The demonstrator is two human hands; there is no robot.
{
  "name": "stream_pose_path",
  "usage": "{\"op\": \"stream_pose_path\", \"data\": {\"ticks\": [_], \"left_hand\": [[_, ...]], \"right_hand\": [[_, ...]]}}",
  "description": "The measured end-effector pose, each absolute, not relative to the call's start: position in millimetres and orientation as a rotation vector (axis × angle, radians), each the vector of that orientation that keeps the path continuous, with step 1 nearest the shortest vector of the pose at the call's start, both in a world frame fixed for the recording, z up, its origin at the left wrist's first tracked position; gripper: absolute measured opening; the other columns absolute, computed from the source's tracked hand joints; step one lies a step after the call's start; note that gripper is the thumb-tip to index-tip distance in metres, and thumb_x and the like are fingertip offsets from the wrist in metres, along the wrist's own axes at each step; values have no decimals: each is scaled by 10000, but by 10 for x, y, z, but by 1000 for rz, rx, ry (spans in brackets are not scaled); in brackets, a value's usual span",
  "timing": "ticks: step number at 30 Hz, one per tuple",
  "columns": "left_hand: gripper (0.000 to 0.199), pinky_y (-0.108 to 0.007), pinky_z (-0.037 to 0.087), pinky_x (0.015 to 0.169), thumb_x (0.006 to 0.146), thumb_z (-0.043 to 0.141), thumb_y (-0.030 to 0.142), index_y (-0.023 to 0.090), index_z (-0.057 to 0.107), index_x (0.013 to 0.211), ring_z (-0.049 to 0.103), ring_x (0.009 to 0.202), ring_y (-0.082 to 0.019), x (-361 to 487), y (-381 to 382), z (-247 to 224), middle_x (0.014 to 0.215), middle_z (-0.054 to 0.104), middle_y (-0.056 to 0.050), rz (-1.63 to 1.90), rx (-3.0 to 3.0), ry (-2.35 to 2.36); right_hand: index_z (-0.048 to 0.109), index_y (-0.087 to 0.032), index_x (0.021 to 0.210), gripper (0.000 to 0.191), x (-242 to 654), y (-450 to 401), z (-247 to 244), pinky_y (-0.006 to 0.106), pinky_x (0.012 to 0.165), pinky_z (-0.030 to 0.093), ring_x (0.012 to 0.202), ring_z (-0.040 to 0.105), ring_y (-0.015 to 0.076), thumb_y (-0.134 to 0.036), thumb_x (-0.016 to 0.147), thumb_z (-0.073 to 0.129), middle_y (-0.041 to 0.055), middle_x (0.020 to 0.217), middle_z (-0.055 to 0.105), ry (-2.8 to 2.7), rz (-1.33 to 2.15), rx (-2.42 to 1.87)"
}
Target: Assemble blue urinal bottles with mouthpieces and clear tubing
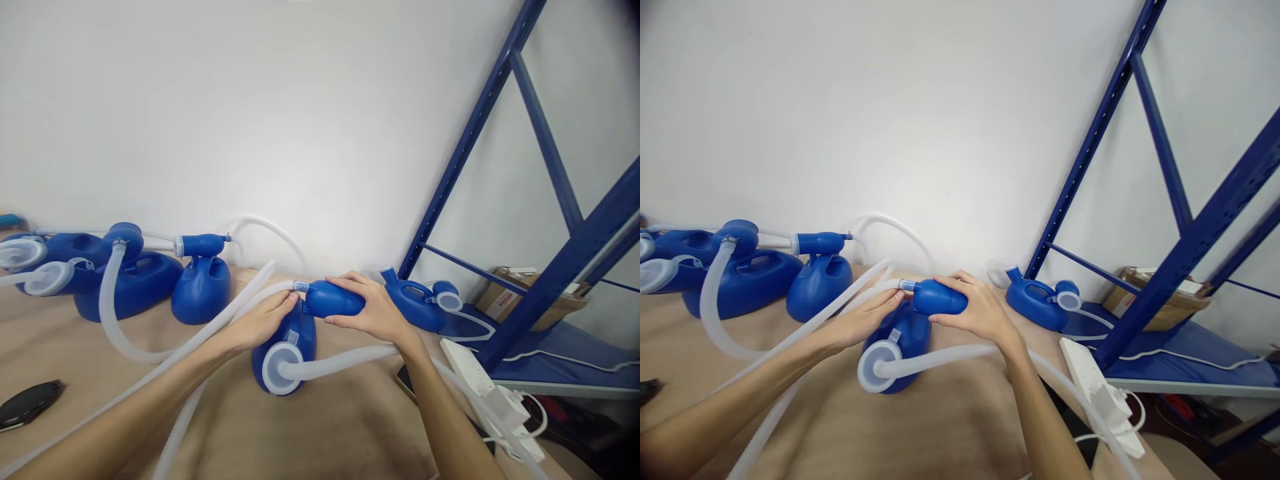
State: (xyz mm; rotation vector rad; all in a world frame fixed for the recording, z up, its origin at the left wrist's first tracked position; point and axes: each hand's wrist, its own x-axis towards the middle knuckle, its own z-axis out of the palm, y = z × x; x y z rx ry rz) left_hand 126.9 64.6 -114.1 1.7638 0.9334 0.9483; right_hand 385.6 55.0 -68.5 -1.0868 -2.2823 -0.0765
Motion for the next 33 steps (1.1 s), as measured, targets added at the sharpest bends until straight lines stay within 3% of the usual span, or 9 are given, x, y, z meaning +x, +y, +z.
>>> {"op": "stream_pose_path", "data": {"ticks": [4, 9, 16, 27, 33], "left_hand": [[447, -400, 382, 1166, 1018, 440, 562, 248, 648, 1258, 569, 1292, -269, 1305, 575, -1076, 1328, 671, -77, 1052, 1876, 848], [354, -371, 460, 1024, 1025, 427, 500, 223, 648, 1029, 609, 1116, -269, 1350, 492, -1004, 1117, 698, -92, 1171, 1906, 864], [404, -358, 458, 823, 1030, 322, 442, 210, 497, 749, 523, 827, -210, 1332, 480, -1006, 808, 538, -29, 1227, 1921, 896], [345, -278, 540, 547, 936, 533, 431, 207, 430, 696, 396, 516, -94, 1407, 396, -959, 630, 369, 66, 1228, 1455, 587], [307, -271, 576, 526, 919, 560, 369, 198, 431, 699, 372, 468, -66, 1427, 366, -913, 610, 376, 80, 1206, 1284, 555]], "right_hand": [[634, -316, 1394, 665, 3843, 493, -642, 419, 977, 576, 1123, 699, 268, -503, 794, 849, 59, 1267, 696, -2238, -106, -1043], [611, -340, 1421, 673, 3824, 426, -607, 436, 992, 580, 1145, 696, 281, -517, 811, 832, 59, 1291, 692, -2232, -198, -1016], [580, -321, 1453, 615, 3765, 344, -585, 444, 931, 579, 1113, 695, 287, -508, 894, 755, 79, 1297, 689, -2244, -491, -932], [521, -329, 1510, 568, 3711, 285, -571, 430, 894, 540, 1100, 686, 290, -457, 976, 664, 105, 1300, 701, -2204, -859, -835], [558, -266, 1470, 493, 3668, 273, -569, 418, 862, 516, 1058, 685, 278, -412, 1005, 636, 120, 1271, 715, -2182, -976, -803]]}}
